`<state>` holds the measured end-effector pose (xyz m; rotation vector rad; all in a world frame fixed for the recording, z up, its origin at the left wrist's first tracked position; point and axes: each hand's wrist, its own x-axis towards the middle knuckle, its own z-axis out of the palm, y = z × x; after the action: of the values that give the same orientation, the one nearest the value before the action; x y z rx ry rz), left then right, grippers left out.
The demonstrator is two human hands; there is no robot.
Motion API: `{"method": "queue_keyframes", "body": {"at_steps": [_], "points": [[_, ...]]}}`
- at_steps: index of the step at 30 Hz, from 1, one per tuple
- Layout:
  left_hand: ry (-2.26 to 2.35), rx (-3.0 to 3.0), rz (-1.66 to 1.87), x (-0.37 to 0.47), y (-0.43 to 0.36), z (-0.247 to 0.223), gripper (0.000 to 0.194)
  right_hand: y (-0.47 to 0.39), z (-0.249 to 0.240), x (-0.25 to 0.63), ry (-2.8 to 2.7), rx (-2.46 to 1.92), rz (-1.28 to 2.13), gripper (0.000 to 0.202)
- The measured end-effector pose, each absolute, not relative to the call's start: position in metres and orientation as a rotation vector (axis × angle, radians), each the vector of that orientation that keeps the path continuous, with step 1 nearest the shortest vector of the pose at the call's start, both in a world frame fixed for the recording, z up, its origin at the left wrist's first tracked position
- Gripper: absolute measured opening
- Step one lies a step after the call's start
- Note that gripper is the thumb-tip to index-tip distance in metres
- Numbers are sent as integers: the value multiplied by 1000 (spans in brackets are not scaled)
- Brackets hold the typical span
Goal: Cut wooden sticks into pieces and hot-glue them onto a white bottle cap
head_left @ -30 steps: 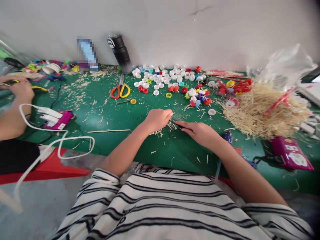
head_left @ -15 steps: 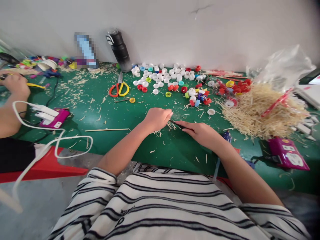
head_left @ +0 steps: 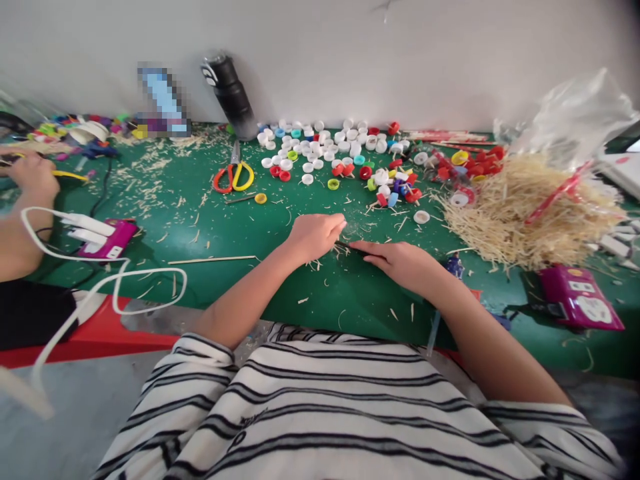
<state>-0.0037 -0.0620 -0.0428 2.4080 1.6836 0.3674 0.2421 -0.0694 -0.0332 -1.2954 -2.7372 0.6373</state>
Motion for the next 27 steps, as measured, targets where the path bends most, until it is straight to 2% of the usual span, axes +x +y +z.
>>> {"method": "queue_keyframes", "body": {"at_steps": [10, 17, 27], "points": [[1641, 2438, 290, -8, -58, -47, 38, -58, -31, 251, -2829, -1170, 608, 45], [1600, 2491, 292, -5, -58, -44, 39, -61, -34, 236, -2798, -1246, 407, 46], [1572, 2503, 342, -6, -56, -47, 38, -59, -32, 240, -2746, -1267, 689, 47]]}}
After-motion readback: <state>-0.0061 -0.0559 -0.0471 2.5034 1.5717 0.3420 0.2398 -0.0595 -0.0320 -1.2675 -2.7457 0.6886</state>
